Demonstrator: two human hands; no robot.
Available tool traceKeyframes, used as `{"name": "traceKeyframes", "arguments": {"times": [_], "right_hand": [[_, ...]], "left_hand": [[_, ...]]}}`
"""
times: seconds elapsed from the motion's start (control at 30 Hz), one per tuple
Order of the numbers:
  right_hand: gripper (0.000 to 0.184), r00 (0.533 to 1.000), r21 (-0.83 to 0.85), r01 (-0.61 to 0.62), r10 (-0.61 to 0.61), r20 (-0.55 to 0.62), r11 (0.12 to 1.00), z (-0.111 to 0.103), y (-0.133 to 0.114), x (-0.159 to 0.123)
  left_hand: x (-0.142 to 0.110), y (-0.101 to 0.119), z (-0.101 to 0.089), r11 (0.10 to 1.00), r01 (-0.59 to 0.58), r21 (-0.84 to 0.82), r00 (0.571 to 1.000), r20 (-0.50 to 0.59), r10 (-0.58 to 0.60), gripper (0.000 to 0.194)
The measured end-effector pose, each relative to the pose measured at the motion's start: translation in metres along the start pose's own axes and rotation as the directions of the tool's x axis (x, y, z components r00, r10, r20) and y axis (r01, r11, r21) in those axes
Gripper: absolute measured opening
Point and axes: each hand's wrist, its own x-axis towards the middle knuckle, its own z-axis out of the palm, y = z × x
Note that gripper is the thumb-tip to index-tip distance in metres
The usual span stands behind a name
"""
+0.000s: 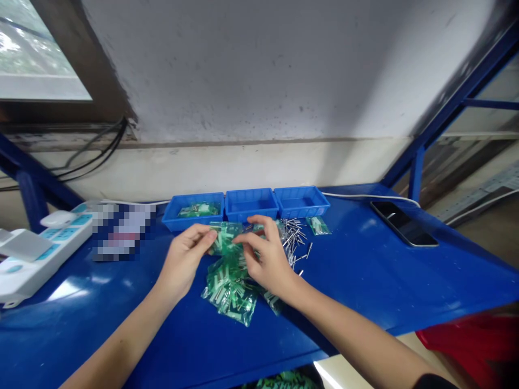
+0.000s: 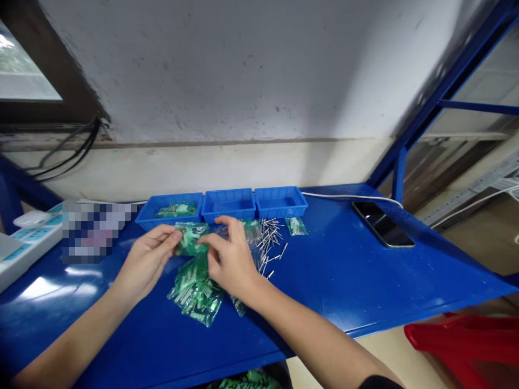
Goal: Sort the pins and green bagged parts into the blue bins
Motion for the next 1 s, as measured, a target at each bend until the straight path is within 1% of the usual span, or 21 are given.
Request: {"name": "traceKeyframes", "arguments": {"times": [0.03, 0.07, 0.1, 0.13, 0.17, 0.2, 0.23, 0.3, 0.33, 0.37, 0.4, 0.47, 0.53, 0.57, 0.63, 0.7, 0.77, 0.8, 0.87, 0.93, 1.0], "right_hand": [[0.029, 1.0, 0.002, -0.031, 0.031, 0.007, 1.0, 0.0, 0.001, 0.0], [0.027, 0.998, 0.006, -0.056, 0.056, 0.011, 0.998, 0.0, 0.003, 0.001], [0.025, 0.997, 0.01, -0.074, 0.074, 0.014, 0.997, 0.001, 0.003, 0.001], [0.022, 0.996, 0.012, -0.085, 0.085, 0.016, 0.996, 0.001, 0.004, 0.002], [0.02, 0.996, 0.012, -0.09, 0.089, 0.016, 0.996, 0.001, 0.004, 0.002], [0.017, 0.996, 0.01, -0.09, 0.09, 0.016, 0.996, 0.001, 0.003, 0.002], [0.016, 0.996, 0.006, -0.085, 0.085, 0.018, 0.996, 0.001, 0.002, 0.003], [0.014, 0.997, -0.009, -0.069, 0.069, 0.037, 0.998, 0.001, 0.0, 0.004], [0.014, 0.997, -0.018, -0.061, 0.062, 0.051, 0.998, 0.0, 0.0, 0.004], [0.014, 0.996, -0.028, -0.055, 0.057, 0.066, 0.998, -0.001, 0.0, 0.005], [0.014, 0.995, -0.037, -0.053, 0.056, 0.078, 0.998, -0.002, 0.0, 0.006], [0.015, 0.994, -0.055, -0.061, 0.066, 0.09, 0.997, -0.004, 0.002, 0.008], [0.016, 0.992, -0.068, -0.077, 0.083, 0.089, 0.995, -0.006, 0.006, 0.01], [0.016, 0.991, -0.073, -0.087, 0.093, 0.092, 0.994, -0.007, 0.007, 0.01], [0.017, 0.99, -0.078, -0.099, 0.107, 0.097, 0.992, -0.007, 0.009, 0.01], [0.017, 0.988, -0.079, -0.1, 0.108, 0.107, 0.992, -0.006, 0.009, 0.01], [0.016, 0.989, -0.072, -0.098, 0.105, 0.107, 0.993, -0.005, 0.007, 0.009], [0.015, 0.988, -0.059, -0.104, 0.11, 0.107, 0.993, -0.005, 0.006, 0.009], [0.018, 0.98, 0.011, -0.16, 0.157, 0.124, 0.987, -0.005, 0.002, 0.01], [0.03, 0.948, 0.135, -0.287, 0.261, 0.184, 0.948, -0.006, -0.002, 0.012], [0.04, 0.897, 0.262, -0.426, 0.365, 0.251, 0.866, -0.006, -0.004, 0.013]], "left_hand": [[0.002, 0.002, -0.004, 0.978, -0.147, 0.148, 0.984, -0.079, 0.16, 0.017], [0.004, 0.006, -0.009, 0.912, -0.272, 0.308, 0.936, -0.135, 0.325, 0.015], [0.009, 0.011, -0.014, 0.814, -0.359, 0.456, 0.865, -0.165, 0.474, 0.012], [0.014, 0.016, -0.019, 0.705, -0.407, 0.58, 0.787, -0.169, 0.593, 0.01], [0.021, 0.021, -0.023, 0.608, -0.422, 0.673, 0.723, -0.154, 0.673, 0.007], [0.029, 0.024, -0.027, 0.534, -0.42, 0.734, 0.687, -0.127, 0.715, 0.006], [0.036, 0.027, -0.03, 0.471, -0.422, 0.775, 0.68, -0.074, 0.73, 0.008], [0.046, 0.025, -0.031, 0.366, -0.414, 0.833, 0.733, 0.066, 0.677, 0.016], [0.048, 0.021, -0.03, 0.341, -0.402, 0.849, 0.759, 0.101, 0.643, 0.023], [0.047, 0.016, -0.027, 0.339, -0.394, 0.854, 0.783, 0.118, 0.611, 0.028], [0.044, 0.009, -0.024, 0.356, -0.402, 0.844, 0.819, 0.158, 0.551, 0.029], [0.035, -0.005, -0.019, 0.422, -0.416, 0.805, 0.891, 0.269, 0.365, 0.029], [0.028, -0.018, -0.015, 0.44, -0.399, 0.804, 0.917, 0.34, 0.211, 0.032], [0.027, -0.023, -0.014, 0.432, -0.383, 0.816, 0.924, 0.346, 0.166, 0.035], [0.028, -0.031, -0.014, 0.424, -0.345, 0.837, 0.937, 0.329, 0.115, 0.038], [0.032, -0.033, -0.013, 0.497, -0.29, 0.818, 0.954, 0.291, 0.077, 0.033], [0.033, -0.03, -0.011, 0.622, -0.247, 0.743, 0.965, 0.249, 0.085, 0.022], [0.031, -0.027, -0.009, 0.678, -0.244, 0.693, 0.967, 0.229, 0.115, 0.017], [0.025, -0.017, -0.004, 0.734, -0.304, 0.607, 0.952, 0.206, 0.225, 0.01], [0.016, -0.008, 0.001, 0.701, -0.429, 0.57, 0.902, 0.238, 0.359, 0.003], [0.008, -0.001, 0.006, 0.614, -0.571, 0.544, 0.818, 0.314, 0.482, 0.007]]}}
